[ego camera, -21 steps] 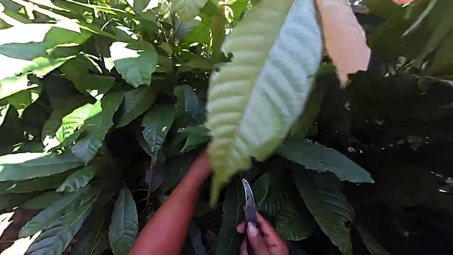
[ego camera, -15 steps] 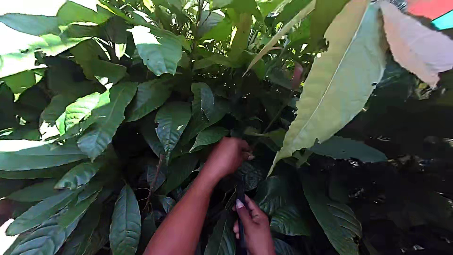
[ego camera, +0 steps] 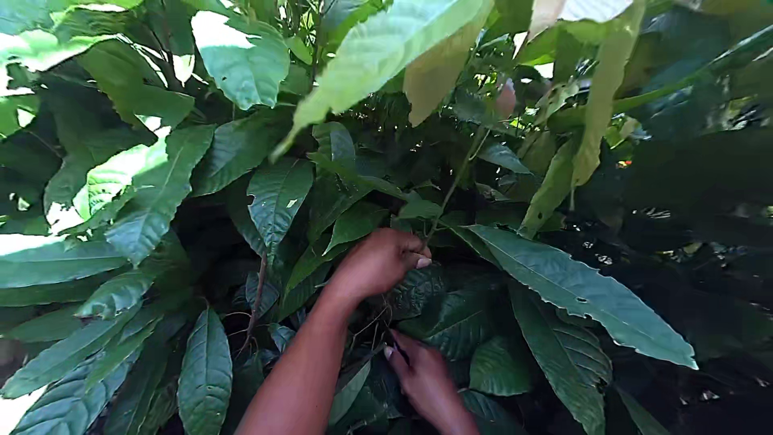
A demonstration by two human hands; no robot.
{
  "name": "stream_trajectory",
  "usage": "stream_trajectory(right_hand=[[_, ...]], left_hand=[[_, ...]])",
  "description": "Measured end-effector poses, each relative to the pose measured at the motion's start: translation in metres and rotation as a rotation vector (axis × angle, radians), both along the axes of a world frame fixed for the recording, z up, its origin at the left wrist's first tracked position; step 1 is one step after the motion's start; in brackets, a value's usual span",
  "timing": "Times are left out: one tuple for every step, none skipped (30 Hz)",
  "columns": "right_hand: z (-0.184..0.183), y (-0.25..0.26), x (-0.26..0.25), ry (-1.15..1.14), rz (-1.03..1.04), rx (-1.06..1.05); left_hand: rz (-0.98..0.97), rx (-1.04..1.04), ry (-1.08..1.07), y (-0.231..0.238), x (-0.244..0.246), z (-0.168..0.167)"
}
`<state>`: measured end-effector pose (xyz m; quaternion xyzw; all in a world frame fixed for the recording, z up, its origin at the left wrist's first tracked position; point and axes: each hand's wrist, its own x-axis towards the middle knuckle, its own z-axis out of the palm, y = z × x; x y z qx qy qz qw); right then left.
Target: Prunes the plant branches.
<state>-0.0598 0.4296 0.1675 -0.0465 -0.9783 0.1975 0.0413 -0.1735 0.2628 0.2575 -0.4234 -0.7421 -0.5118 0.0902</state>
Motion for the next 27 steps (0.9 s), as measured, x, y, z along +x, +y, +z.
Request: stream_trajectory(right_hand=[[-0.005, 0.0, 0.003, 0.011, 0.005, 0.002], [-0.006, 0.001, 0.009, 0.031, 0.018, -0.004], [-0.006, 0.002, 0.016, 0.059, 0.031, -0.019], [-0.004, 0.002, 0.025, 0.09, 0.033, -0.051], [-0.001, -0.001, 0.034, 0.13, 0.018, -0.097], [0.001, -0.004, 0.04, 0.187, -0.007, -0.141], [0.002, -0.009, 0.044, 0.258, -0.036, -0.169], [0.0, -0.015, 0.044, 0.329, -0.063, -0.183], [-0.003, -0.019, 0.04, 0.378, -0.083, -0.186], [-0.007, -0.023, 0.033, 0.373, -0.097, -0.184], [-0.01, -0.025, 0.024, 0.282, -0.112, -0.17], [-0.013, -0.025, 0.014, 0.135, -0.131, -0.144], [-0.018, -0.023, 0.008, 0.008, -0.148, -0.118], [-0.022, -0.021, 0.008, -0.059, -0.157, -0.106], [-0.023, -0.02, 0.012, -0.057, -0.158, -0.106], [-0.021, -0.02, 0.021, 0.003, -0.148, -0.111], [-0.021, -0.021, 0.031, 0.091, -0.126, -0.121], [-0.02, -0.022, 0.04, 0.187, -0.1, -0.129], [-0.018, -0.024, 0.047, 0.289, -0.076, -0.125], [-0.017, -0.026, 0.048, 0.399, -0.058, -0.103], [-0.017, -0.028, 0.046, 0.511, -0.048, -0.069], [-0.018, -0.028, 0.039, 0.601, -0.047, -0.035], [-0.02, -0.028, 0.032, 0.629, -0.056, -0.008], [-0.022, -0.027, 0.025, 0.561, -0.079, -0.001], [-0.022, -0.027, 0.019, 0.386, -0.112, -0.018], [-0.024, -0.025, 0.013, 0.182, -0.143, -0.022], [-0.026, -0.023, 0.01, 0.012, -0.159, -0.018]], left_hand=[[-0.017, 0.011, -0.005, -0.001, -0.001, 0.0], [-0.023, 0.019, -0.007, -0.004, -0.001, 0.001], [-0.015, 0.023, -0.004, -0.006, -0.002, 0.0], [0.002, 0.028, 0.004, -0.008, -0.002, -0.002], [0.025, 0.04, 0.013, -0.009, -0.002, -0.003], [0.055, 0.046, 0.016, -0.009, -0.002, -0.003], [0.082, 0.054, 0.014, -0.008, 0.0, -0.004], [0.104, 0.062, 0.009, -0.004, 0.002, -0.004], [0.117, 0.07, 0.013, 0.0, 0.005, -0.004], [0.125, 0.07, 0.021, 0.003, 0.009, -0.004], [0.136, 0.065, 0.028, 0.006, 0.013, -0.004], [0.148, 0.058, 0.03, 0.008, 0.017, -0.004], [0.158, 0.057, 0.028, 0.008, 0.02, -0.005], [0.166, 0.057, 0.022, 0.008, 0.022, -0.005], [0.173, 0.057, 0.007, 0.006, 0.023, -0.004], [0.194, 0.071, 0.005, 0.004, 0.022, -0.002], [0.214, 0.086, 0.002, 0.002, 0.021, -0.002], [0.228, 0.09, 0.004, 0.002, 0.021, -0.005], [0.239, 0.083, 0.01, 0.004, 0.021, -0.006], [0.257, 0.09, 0.034, 0.007, 0.023, -0.008], [0.268, 0.107, 0.063, 0.011, 0.025, -0.008], [0.268, 0.122, 0.086, 0.014, 0.028, -0.009], [0.265, 0.129, 0.104, 0.018, 0.031, -0.009], [0.261, 0.124, 0.108, 0.02, 0.034, -0.009], [0.257, 0.124, 0.104, 0.022, 0.035, -0.01], [0.256, 0.14, 0.109, 0.024, 0.036, -0.012], [0.258, 0.147, 0.102, 0.024, 0.036, -0.013]])
